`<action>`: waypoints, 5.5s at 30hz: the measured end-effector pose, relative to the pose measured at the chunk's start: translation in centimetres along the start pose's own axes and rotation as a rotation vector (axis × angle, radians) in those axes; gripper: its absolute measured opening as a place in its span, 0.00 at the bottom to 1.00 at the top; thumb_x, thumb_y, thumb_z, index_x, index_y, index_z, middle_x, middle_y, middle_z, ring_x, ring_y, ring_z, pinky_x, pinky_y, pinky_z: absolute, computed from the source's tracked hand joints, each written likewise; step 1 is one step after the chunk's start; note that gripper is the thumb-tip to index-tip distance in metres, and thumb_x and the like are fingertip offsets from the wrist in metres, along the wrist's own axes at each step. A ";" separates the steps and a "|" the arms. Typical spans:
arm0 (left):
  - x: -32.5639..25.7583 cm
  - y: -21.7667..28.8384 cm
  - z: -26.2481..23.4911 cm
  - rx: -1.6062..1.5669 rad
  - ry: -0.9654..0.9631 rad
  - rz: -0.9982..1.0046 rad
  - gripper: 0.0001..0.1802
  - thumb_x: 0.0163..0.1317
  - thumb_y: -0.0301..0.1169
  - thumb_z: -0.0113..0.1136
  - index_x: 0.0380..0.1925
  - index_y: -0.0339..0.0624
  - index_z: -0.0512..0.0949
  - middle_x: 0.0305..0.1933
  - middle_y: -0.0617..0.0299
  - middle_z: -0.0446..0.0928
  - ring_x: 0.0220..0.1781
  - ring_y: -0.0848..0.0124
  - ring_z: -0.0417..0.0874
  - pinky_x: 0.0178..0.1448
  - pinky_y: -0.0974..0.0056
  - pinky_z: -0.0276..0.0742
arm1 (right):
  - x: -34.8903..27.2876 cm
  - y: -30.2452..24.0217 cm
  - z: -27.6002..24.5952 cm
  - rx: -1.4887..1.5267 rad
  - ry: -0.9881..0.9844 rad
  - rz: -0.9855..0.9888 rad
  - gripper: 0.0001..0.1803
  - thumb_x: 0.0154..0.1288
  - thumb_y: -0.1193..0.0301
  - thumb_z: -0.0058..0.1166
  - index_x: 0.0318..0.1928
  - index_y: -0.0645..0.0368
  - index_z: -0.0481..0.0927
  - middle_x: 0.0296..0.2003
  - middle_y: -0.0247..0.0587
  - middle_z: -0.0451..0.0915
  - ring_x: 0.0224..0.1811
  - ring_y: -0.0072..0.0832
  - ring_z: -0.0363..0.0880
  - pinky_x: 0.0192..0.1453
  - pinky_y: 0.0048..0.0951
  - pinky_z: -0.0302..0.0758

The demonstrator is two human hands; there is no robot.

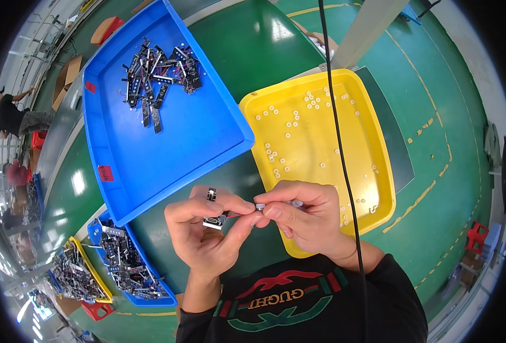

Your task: The person repeatedly picks up small black electronic modules from a blue bin and attaches small white circular components to them by hand. The person handles the items one at a time, placing the assembled units back into the blue bin. The task is performed at a workstation with a green floor and other bins nearby.

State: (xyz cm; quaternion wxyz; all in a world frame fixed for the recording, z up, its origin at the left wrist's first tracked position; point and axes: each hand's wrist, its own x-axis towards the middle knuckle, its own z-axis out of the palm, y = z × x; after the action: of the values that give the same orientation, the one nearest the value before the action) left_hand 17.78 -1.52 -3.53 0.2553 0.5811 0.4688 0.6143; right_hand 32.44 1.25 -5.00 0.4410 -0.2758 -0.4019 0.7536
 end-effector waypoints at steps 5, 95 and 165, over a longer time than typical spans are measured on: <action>0.2 -0.2 -0.4 0.025 -0.023 0.070 0.26 0.46 0.21 0.69 0.38 0.43 0.60 0.24 0.54 0.76 0.26 0.72 0.73 0.28 0.72 0.66 | -0.1 -0.2 -0.3 -0.059 -0.081 -0.069 0.10 0.61 0.79 0.52 0.43 0.64 0.79 0.27 0.37 0.80 0.19 0.10 0.67 0.19 0.13 0.59; 5.9 -6.2 -12.1 -0.036 -0.047 -0.757 0.36 0.51 0.22 0.62 0.60 0.30 0.58 0.33 0.53 0.78 0.31 0.69 0.78 0.34 0.71 0.74 | 0.0 0.3 -6.5 0.488 0.272 0.240 0.09 0.66 0.70 0.47 0.40 0.63 0.74 0.21 0.31 0.71 0.13 0.12 0.56 0.15 0.14 0.52; 0.2 1.7 -1.5 -0.447 -0.084 -0.360 0.09 0.46 0.15 0.63 0.28 0.33 0.74 0.30 0.55 0.73 0.31 0.73 0.73 0.35 0.70 0.69 | -0.2 -0.3 1.4 -0.339 -0.030 -0.452 0.14 0.51 0.82 0.61 0.41 0.65 0.81 0.26 0.38 0.76 0.24 0.21 0.73 0.26 0.18 0.68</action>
State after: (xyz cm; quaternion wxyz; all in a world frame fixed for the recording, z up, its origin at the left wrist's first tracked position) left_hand 16.72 -2.43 -1.80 0.5012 0.4430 0.4064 0.6224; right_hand 31.57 0.69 -4.01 0.5393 -0.2379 -0.5801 0.5622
